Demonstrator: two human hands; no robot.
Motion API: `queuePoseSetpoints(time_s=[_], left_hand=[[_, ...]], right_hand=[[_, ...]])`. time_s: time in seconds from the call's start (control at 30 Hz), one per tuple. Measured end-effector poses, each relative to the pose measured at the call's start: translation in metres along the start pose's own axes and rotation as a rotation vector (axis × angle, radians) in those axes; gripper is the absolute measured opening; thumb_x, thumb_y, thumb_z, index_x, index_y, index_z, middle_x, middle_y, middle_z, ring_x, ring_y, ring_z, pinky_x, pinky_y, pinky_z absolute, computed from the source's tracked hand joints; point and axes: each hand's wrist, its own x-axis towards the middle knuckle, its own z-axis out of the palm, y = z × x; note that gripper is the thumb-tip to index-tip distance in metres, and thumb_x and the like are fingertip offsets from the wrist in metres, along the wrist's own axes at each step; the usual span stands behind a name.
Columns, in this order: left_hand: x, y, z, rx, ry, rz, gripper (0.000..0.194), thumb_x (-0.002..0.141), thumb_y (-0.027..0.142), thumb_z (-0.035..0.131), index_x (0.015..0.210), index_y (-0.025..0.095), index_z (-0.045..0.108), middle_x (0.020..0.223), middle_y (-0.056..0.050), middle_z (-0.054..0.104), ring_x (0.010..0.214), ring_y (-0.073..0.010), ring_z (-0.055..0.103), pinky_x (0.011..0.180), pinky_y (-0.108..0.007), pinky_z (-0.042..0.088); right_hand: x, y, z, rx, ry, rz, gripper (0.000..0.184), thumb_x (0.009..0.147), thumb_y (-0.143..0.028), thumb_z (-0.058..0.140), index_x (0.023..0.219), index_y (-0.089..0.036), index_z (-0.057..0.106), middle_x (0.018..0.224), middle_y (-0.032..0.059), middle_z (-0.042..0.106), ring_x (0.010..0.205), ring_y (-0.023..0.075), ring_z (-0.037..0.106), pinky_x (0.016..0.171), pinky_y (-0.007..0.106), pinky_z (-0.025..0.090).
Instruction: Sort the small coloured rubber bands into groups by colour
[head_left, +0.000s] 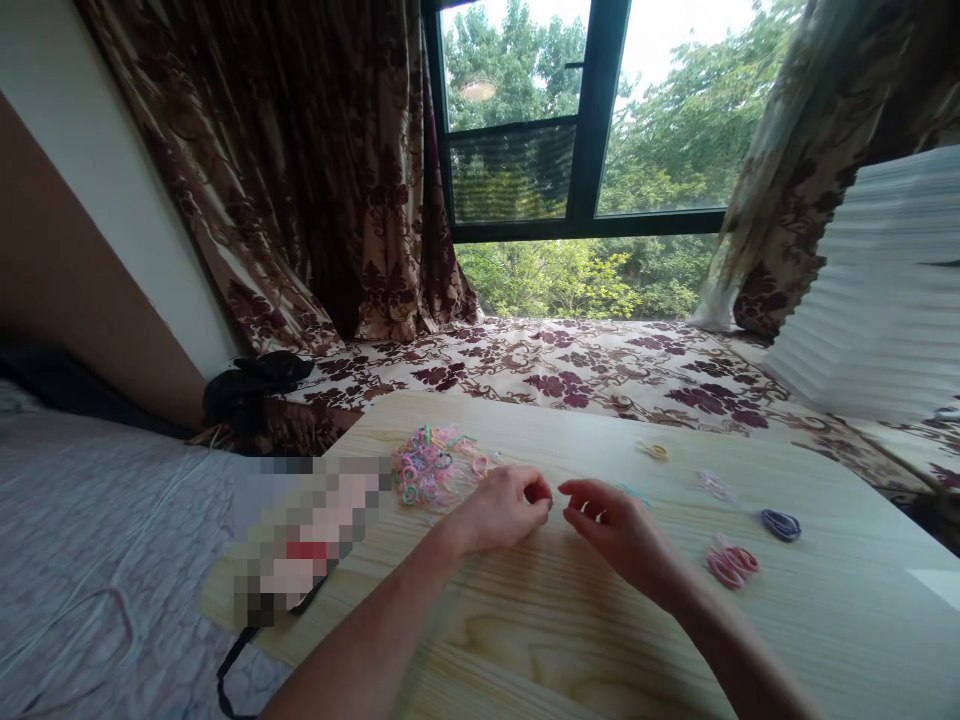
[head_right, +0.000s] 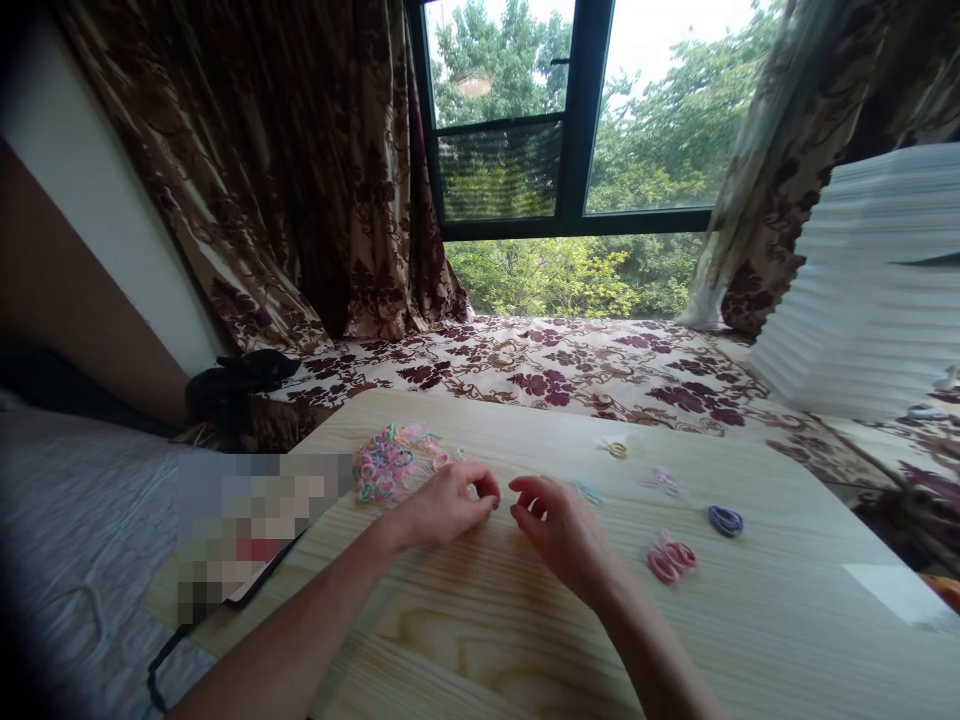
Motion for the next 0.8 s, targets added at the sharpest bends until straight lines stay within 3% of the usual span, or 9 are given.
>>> queuePoseSetpoints(time_s=[0.17,0.37,0.57,0.8], left_hand=[[0.0010,0.0008,0.0001,-0.177,-0.005,-0.083,0.014,0.067,0.020,0.052,0.071,0.012,0.062,0.064,-0.001,0.059,0.059,-0.0102,0.051,0.054,-0.019,0.039],[0.0022,-0.0001,0.0010,-0.271,0.015,-0.140,0.015,0.066,0.021,0.054,0.074,0.012,0.063,0.067,-0.002,0.059,0.056,-0.0094,0.050,0.048,-0.018,0.040],[0.0028,0.0003,0.0000,-0.298,0.017,-0.135,0.018,0.067,0.019,0.052,0.078,0.010,0.064,0.071,-0.004,0.064,0.061,-0.0105,0.055,0.050,-0.017,0.042],[0.0025,-0.0006,0.0013,-0.288,-0.008,-0.132,0.020,0.069,0.021,0.052,0.079,0.011,0.066,0.072,-0.005,0.066,0.061,-0.0108,0.055,0.050,-0.018,0.041]], right_hand=[[0.0022,0.0060,0.0018,0.031,0.013,-0.008,0.025,0.075,-0.032,0.052,0.091,-0.020,0.067,0.064,0.0002,0.063,0.056,0.0131,0.055,0.051,0.024,0.042],[0.0018,0.0007,-0.0002,0.103,-0.002,0.024,0.025,0.074,-0.032,0.054,0.089,-0.017,0.067,0.064,0.0011,0.063,0.057,0.0130,0.055,0.052,0.024,0.043],[0.0025,0.0027,0.0028,0.195,0.054,-0.021,0.025,0.075,-0.031,0.054,0.092,-0.018,0.065,0.064,-0.0001,0.062,0.053,0.0107,0.052,0.050,0.023,0.043],[0.0021,-0.0007,0.0001,0.122,0.082,-0.102,0.016,0.075,-0.031,0.056,0.081,-0.019,0.066,0.064,0.0006,0.062,0.055,0.0118,0.052,0.051,0.023,0.043]])
